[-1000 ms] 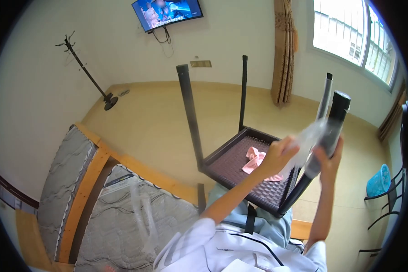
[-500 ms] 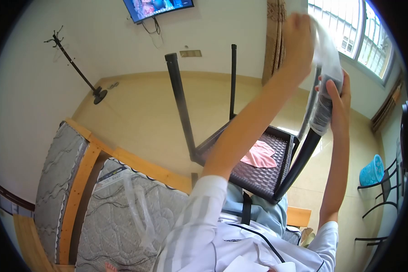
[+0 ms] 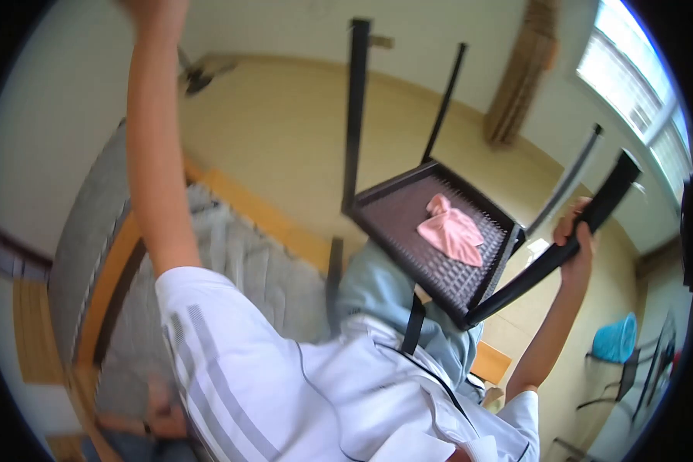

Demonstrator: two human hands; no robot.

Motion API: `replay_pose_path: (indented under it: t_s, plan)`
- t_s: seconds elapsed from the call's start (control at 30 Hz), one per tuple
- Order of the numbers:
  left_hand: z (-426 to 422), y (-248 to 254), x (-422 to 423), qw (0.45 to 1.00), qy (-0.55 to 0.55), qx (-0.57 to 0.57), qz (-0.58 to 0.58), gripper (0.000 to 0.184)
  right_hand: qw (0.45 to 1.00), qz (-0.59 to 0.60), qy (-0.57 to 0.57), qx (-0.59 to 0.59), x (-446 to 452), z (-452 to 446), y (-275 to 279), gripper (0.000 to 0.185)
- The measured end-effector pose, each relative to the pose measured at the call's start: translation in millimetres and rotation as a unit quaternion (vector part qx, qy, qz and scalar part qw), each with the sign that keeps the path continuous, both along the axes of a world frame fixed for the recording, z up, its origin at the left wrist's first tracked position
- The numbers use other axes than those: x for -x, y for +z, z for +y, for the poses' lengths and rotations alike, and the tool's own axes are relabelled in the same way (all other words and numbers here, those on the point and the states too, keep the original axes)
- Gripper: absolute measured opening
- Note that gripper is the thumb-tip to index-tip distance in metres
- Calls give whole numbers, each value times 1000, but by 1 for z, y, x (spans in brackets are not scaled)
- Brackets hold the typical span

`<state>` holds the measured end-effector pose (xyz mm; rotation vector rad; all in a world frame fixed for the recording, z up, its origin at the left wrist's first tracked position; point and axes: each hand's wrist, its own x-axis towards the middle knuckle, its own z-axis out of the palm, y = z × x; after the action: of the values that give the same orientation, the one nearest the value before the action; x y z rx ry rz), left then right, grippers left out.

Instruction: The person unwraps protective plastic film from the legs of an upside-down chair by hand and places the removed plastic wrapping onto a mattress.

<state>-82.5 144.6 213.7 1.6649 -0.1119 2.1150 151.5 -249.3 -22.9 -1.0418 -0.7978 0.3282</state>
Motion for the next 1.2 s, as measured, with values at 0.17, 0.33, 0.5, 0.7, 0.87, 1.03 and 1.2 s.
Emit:
replay_pose_path:
  t_s: [0.17,0.33,0.5,0.7,0.87,1.03,1.2]
  plan:
    - [-64,-182,191,853,489,91,162,24,993,43,100,-37,-35,-9,-19,49]
    - [-181,-366,307,680,557,394,266,23,978,-72,-193,39,-37,14,44,52]
    - [-238,-488,316,510,625,480,345,29,884,-131,-436,109,-49,12,63,36]
    - [-243,-478,220,480,617,330,529,73,875,-213,-411,143,-31,-1,87,34]
    - [-224,-458,75,766,256,258,530,64,923,-202,-326,41,-35,-7,70,38]
    - [-225,-373,-57,840,-168,140,496,50,770,-397,-499,15,-15,1,64,29]
    - [-266,-308,-131,818,-407,131,386,56,658,-573,-476,-107,18,6,59,21]
